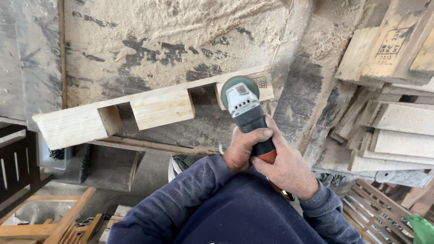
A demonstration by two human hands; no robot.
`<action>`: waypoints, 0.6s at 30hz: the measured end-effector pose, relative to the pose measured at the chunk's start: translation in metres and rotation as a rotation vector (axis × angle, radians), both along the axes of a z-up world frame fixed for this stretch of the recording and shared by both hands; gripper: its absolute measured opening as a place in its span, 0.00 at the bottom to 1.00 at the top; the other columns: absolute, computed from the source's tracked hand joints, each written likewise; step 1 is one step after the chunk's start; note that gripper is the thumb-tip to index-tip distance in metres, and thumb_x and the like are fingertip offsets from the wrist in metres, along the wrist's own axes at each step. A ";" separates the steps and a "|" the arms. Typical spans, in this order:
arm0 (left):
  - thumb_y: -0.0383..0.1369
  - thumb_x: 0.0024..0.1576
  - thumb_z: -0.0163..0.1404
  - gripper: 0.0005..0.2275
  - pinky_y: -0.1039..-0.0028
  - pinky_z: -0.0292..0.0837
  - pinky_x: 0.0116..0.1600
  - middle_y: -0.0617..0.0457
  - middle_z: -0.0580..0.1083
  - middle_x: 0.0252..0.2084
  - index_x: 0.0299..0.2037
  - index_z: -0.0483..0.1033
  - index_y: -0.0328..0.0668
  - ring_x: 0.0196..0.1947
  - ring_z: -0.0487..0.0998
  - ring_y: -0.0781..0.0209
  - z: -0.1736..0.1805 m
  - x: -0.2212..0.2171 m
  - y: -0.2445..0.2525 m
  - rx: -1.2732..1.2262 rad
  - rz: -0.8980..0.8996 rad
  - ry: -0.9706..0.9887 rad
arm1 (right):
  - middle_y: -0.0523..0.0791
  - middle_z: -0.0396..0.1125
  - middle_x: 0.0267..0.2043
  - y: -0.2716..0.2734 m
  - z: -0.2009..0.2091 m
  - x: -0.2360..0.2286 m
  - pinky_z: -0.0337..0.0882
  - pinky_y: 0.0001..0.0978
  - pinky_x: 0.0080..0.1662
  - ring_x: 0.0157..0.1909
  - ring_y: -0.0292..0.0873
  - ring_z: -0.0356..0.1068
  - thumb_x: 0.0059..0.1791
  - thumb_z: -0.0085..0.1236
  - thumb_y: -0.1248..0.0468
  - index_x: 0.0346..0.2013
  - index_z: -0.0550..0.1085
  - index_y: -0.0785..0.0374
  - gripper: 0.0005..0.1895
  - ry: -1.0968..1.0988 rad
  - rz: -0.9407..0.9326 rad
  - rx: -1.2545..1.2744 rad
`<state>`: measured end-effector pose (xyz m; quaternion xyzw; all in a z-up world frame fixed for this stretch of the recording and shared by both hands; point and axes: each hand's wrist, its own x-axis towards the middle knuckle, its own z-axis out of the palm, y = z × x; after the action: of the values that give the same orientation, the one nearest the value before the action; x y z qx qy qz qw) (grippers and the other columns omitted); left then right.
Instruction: The person uses an angle grinder with a sanding disc to smooth the edges and surfaces of small wooden blocks. The person repositions the blocks multiple times to access different sides and continues sanding until the clip ends.
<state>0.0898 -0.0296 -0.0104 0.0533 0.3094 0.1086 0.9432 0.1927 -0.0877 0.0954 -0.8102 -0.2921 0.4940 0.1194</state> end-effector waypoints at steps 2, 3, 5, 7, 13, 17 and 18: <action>0.34 0.53 0.62 0.19 0.63 0.79 0.51 0.49 0.74 0.43 0.51 0.72 0.35 0.44 0.78 0.60 -0.004 0.007 -0.003 0.008 -0.019 -0.019 | 0.58 0.67 0.61 -0.004 -0.001 0.005 0.71 0.44 0.57 0.59 0.58 0.72 0.39 0.66 0.56 0.77 0.42 0.54 0.58 -0.025 -0.033 -0.066; 0.34 0.53 0.62 0.19 0.63 0.78 0.51 0.49 0.74 0.44 0.51 0.72 0.35 0.44 0.78 0.60 -0.005 0.010 -0.005 0.010 -0.030 -0.027 | 0.58 0.67 0.60 -0.006 -0.002 0.006 0.72 0.44 0.57 0.58 0.58 0.73 0.39 0.66 0.55 0.78 0.42 0.53 0.59 -0.035 -0.051 -0.100; 0.34 0.53 0.62 0.19 0.62 0.78 0.51 0.48 0.74 0.44 0.51 0.72 0.33 0.44 0.78 0.59 -0.006 0.017 -0.009 0.034 -0.055 -0.003 | 0.59 0.66 0.60 -0.011 -0.003 0.011 0.71 0.44 0.57 0.59 0.58 0.72 0.39 0.65 0.55 0.77 0.41 0.55 0.59 -0.042 -0.062 -0.073; 0.34 0.52 0.62 0.20 0.62 0.78 0.51 0.47 0.74 0.44 0.51 0.72 0.33 0.44 0.78 0.58 -0.007 0.024 -0.011 0.045 -0.079 -0.002 | 0.60 0.66 0.61 -0.015 -0.004 0.016 0.71 0.45 0.58 0.60 0.58 0.71 0.40 0.66 0.55 0.77 0.40 0.57 0.59 -0.054 -0.067 -0.063; 0.33 0.51 0.63 0.21 0.62 0.78 0.54 0.47 0.73 0.45 0.52 0.70 0.34 0.47 0.77 0.58 -0.011 0.036 -0.016 0.009 -0.094 -0.047 | 0.60 0.68 0.58 -0.021 -0.005 0.023 0.72 0.45 0.57 0.57 0.59 0.73 0.39 0.65 0.57 0.77 0.39 0.58 0.59 -0.070 -0.115 -0.089; 0.32 0.51 0.63 0.21 0.61 0.79 0.53 0.47 0.73 0.45 0.52 0.71 0.33 0.46 0.77 0.58 -0.013 0.044 -0.019 -0.010 -0.112 -0.062 | 0.59 0.69 0.57 -0.021 -0.005 0.027 0.73 0.46 0.56 0.57 0.58 0.74 0.39 0.64 0.58 0.77 0.41 0.56 0.58 -0.061 -0.138 -0.054; 0.32 0.51 0.63 0.21 0.60 0.79 0.53 0.46 0.73 0.45 0.52 0.71 0.33 0.46 0.77 0.58 -0.013 0.045 -0.019 -0.011 -0.119 -0.065 | 0.59 0.69 0.57 -0.022 -0.005 0.028 0.73 0.47 0.56 0.57 0.58 0.74 0.39 0.64 0.59 0.77 0.41 0.56 0.58 -0.053 -0.144 -0.031</action>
<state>0.1353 -0.0489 -0.0235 0.0629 0.2756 0.0524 0.9578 0.2209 -0.1095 0.0909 -0.8437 -0.2283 0.4670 0.1341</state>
